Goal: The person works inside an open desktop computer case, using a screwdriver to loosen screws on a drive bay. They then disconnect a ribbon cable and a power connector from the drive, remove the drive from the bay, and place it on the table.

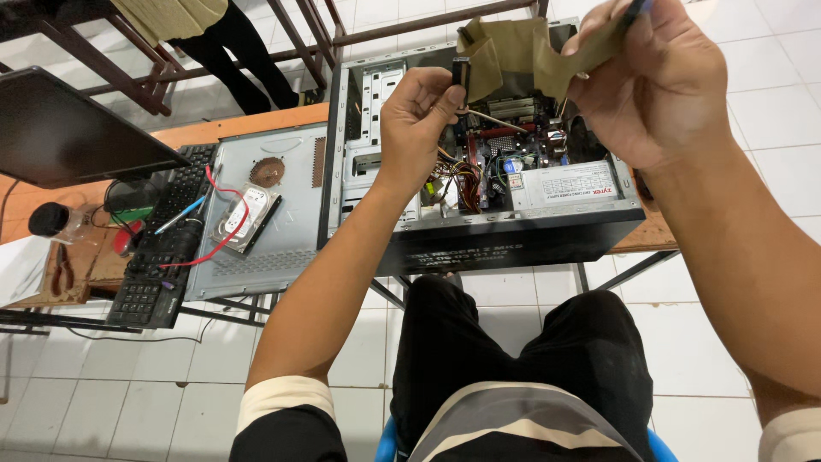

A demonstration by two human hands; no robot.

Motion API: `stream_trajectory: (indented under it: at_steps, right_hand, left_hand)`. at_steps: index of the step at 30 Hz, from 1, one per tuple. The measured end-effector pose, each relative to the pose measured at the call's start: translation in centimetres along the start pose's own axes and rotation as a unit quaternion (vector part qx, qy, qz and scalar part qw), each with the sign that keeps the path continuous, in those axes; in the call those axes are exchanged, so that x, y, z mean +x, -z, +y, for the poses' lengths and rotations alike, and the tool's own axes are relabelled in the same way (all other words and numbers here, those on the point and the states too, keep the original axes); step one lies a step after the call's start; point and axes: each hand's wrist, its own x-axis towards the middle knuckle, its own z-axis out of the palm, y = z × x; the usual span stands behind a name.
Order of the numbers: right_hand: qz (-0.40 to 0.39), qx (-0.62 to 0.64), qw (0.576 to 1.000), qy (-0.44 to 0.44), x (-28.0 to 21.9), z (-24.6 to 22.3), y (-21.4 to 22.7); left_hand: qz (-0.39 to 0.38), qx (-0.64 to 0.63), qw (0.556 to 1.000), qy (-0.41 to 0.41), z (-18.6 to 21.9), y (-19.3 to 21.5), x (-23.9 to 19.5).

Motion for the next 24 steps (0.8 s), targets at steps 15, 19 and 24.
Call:
stream_trajectory:
  at_steps: [15,19,24]
  right_hand:
    - [0.123,0.118,0.985,-0.016,1.2,0.1,-1.1]
    - [0.154,0.097,0.983,-0.022,1.5,0.1,-1.4]
    - [0.193,0.194,0.962,-0.014,2.0,1.0,-1.5]
  left_hand:
    - [0.012,0.017,1.000,-0.019,-0.8,0.0,-0.5]
    - [0.029,-0.065,0.997,0.020,-1.9,0.1,-0.8]
    - [0.014,-0.096,0.995,0.028,-0.2,-0.8,-1.2]
